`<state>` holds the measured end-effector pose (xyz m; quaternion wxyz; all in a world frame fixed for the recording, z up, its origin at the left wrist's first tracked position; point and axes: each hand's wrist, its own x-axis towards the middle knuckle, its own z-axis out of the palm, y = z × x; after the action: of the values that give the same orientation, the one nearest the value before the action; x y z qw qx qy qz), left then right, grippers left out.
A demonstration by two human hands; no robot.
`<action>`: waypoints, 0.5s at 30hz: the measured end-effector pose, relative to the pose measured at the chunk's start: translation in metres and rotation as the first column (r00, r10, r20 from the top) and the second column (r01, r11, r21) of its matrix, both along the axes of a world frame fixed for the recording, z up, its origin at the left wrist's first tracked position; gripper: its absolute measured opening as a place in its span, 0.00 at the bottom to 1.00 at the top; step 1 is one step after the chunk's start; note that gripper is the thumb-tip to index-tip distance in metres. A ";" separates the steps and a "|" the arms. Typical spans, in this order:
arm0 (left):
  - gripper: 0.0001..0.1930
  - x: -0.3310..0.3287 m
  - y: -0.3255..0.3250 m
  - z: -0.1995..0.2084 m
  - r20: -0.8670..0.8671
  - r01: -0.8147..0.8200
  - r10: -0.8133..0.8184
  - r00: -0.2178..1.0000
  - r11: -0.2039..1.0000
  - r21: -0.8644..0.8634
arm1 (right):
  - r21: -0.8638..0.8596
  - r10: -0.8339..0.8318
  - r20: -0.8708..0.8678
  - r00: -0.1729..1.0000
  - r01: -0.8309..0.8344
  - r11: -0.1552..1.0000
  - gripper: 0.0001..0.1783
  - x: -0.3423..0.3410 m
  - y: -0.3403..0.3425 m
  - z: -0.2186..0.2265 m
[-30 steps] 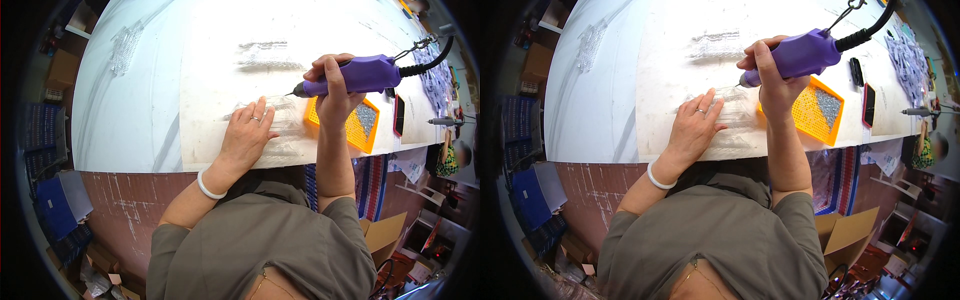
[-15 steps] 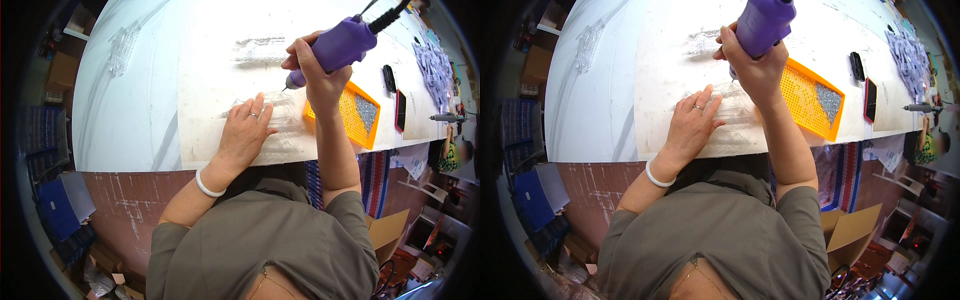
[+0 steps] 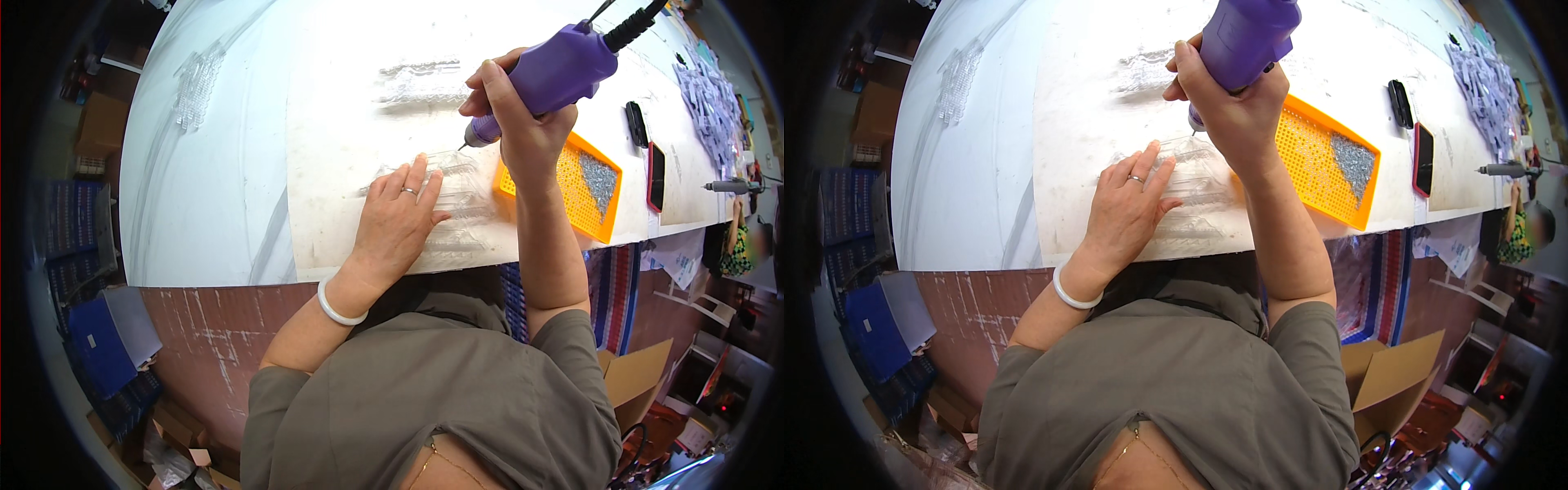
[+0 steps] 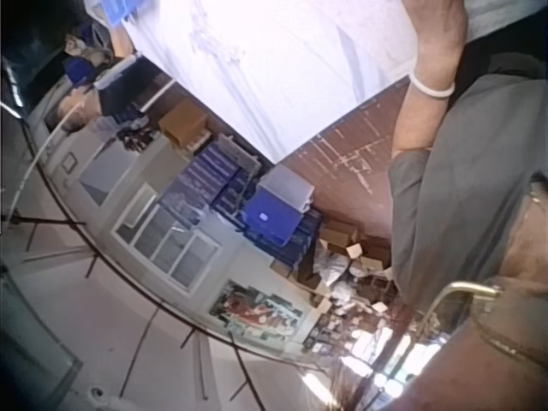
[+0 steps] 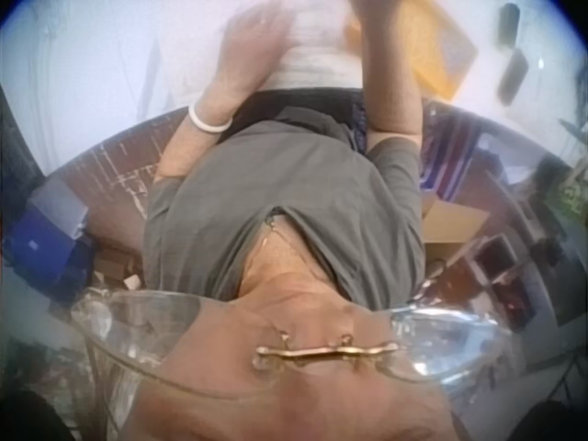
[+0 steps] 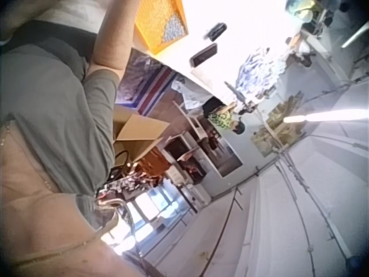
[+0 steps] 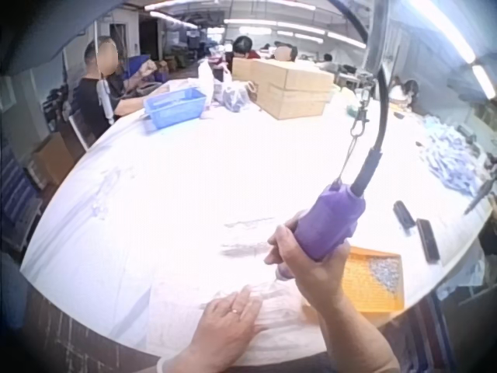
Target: Use a handheld precision tool to apply components to a substrate.
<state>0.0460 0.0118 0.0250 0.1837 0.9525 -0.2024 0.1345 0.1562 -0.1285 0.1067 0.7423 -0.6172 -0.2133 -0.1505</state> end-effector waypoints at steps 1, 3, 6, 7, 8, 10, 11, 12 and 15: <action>0.28 0.000 0.000 0.000 0.008 -0.001 0.001 1.000 1.000 0.000 | 0.005 -0.004 -0.020 1.000 0.004 1.000 0.03 0.000 0.001 0.000; 0.28 0.000 0.000 0.000 0.008 0.000 0.000 1.000 1.000 0.002 | -0.010 -0.002 -0.027 1.000 0.002 1.000 0.03 0.000 0.002 0.001; 0.28 0.000 -0.001 0.000 0.007 -0.002 0.002 1.000 1.000 0.008 | -0.039 0.008 -0.017 1.000 -0.009 0.999 0.02 -0.001 0.003 0.002; 0.28 0.000 -0.001 0.000 0.005 -0.004 0.004 1.000 1.000 0.011 | -0.053 0.016 0.000 1.000 -0.016 0.998 0.02 -0.002 0.003 0.002; 0.28 0.000 -0.001 0.000 0.006 -0.005 0.005 1.000 1.000 0.012 | -0.052 0.017 0.000 1.000 -0.017 0.999 0.02 -0.002 0.003 0.001; 0.28 0.000 -0.001 0.000 0.001 -0.003 0.003 1.000 1.000 0.011 | -0.059 0.005 0.028 1.000 -0.003 0.998 0.02 -0.002 0.003 0.001; 0.28 0.000 -0.001 0.001 0.001 -0.004 0.004 1.000 1.000 0.012 | -0.058 0.005 0.029 1.000 -0.003 0.998 0.02 -0.002 0.003 0.001; 0.28 0.000 -0.001 0.001 -0.002 -0.004 0.004 1.000 1.000 0.013 | -0.043 0.003 0.017 1.000 -0.003 0.999 0.02 -0.002 0.003 0.001; 0.28 0.000 -0.001 0.001 -0.007 -0.002 0.002 1.000 1.000 0.013 | -0.024 0.004 0.006 1.000 -0.004 1.000 0.02 -0.001 0.002 0.000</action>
<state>0.0461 0.0111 0.0260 0.1780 0.9544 -0.2015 0.1298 0.1555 -0.1261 0.1069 0.7344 -0.6253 -0.2183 -0.1481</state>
